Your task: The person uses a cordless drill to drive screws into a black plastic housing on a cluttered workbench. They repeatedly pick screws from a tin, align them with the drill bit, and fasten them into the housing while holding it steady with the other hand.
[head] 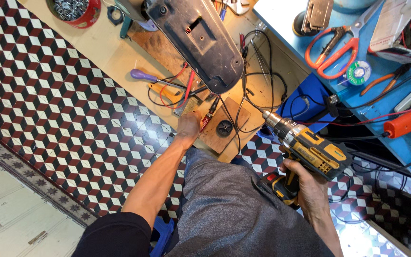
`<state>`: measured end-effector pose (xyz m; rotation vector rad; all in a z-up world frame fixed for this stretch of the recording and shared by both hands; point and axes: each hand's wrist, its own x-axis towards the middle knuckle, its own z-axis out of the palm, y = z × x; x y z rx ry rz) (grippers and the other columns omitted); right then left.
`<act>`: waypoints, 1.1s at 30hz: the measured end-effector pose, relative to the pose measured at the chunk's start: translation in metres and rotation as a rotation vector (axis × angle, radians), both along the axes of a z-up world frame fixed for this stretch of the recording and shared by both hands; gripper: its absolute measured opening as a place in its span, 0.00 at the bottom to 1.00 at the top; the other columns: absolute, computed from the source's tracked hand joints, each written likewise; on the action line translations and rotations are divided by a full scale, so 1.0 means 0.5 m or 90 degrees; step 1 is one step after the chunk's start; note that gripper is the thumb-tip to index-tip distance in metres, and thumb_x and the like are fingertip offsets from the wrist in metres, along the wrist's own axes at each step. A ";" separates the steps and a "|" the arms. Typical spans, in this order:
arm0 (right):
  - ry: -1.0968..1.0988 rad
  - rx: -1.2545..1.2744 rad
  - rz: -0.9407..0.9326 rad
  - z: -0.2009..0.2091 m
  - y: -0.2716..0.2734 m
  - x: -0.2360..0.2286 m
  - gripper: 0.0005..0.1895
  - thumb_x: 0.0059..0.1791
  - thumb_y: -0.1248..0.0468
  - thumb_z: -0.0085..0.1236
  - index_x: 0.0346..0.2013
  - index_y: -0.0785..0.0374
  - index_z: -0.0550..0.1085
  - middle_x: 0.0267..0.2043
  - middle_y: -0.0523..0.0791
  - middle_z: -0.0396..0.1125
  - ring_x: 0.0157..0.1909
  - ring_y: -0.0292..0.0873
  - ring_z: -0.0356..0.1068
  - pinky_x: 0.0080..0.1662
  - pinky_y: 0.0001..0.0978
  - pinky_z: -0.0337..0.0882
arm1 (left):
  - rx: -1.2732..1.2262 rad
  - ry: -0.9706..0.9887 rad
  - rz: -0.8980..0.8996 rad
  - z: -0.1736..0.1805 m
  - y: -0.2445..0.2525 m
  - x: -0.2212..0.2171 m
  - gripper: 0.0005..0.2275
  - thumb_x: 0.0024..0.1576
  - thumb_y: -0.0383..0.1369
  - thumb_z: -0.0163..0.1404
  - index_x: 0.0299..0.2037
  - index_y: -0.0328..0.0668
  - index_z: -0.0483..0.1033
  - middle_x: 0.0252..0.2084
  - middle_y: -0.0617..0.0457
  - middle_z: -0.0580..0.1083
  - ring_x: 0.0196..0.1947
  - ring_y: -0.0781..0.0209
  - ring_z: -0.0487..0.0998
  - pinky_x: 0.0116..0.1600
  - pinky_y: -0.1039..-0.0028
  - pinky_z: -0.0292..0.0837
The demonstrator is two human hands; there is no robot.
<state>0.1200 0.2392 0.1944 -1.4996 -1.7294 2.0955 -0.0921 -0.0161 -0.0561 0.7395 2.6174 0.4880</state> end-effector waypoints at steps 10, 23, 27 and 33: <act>0.027 0.018 0.000 -0.039 0.004 0.021 0.20 0.41 0.67 0.63 0.48 0.68 0.74 0.35 0.50 0.72 0.34 0.43 0.75 0.38 0.38 0.79 | 0.637 -0.462 0.627 0.063 0.030 0.008 0.08 0.55 0.24 0.53 0.44 0.37 0.76 0.36 0.44 0.79 0.34 0.51 0.82 0.39 0.65 0.78; -0.012 0.034 0.031 -0.014 -0.003 0.012 0.21 0.42 0.67 0.63 0.49 0.69 0.74 0.37 0.50 0.72 0.37 0.45 0.75 0.42 0.43 0.79 | 1.011 -0.875 0.827 0.125 0.025 -0.006 0.15 0.60 0.25 0.52 0.55 0.26 0.72 0.59 0.36 0.73 0.60 0.45 0.75 0.64 0.61 0.74; -0.025 0.034 0.028 -0.019 -0.002 0.015 0.20 0.42 0.67 0.62 0.48 0.68 0.74 0.37 0.49 0.72 0.36 0.45 0.75 0.41 0.44 0.79 | 1.010 -0.885 0.810 0.111 0.022 -0.002 0.15 0.60 0.25 0.52 0.55 0.24 0.72 0.58 0.35 0.73 0.61 0.44 0.75 0.62 0.62 0.71; 0.012 0.016 0.025 -0.014 -0.003 0.014 0.20 0.41 0.67 0.62 0.48 0.68 0.74 0.35 0.48 0.72 0.35 0.44 0.75 0.39 0.41 0.79 | 0.904 -0.827 0.754 0.061 0.036 0.011 0.15 0.59 0.24 0.55 0.55 0.26 0.72 0.48 0.41 0.76 0.49 0.50 0.80 0.54 0.66 0.77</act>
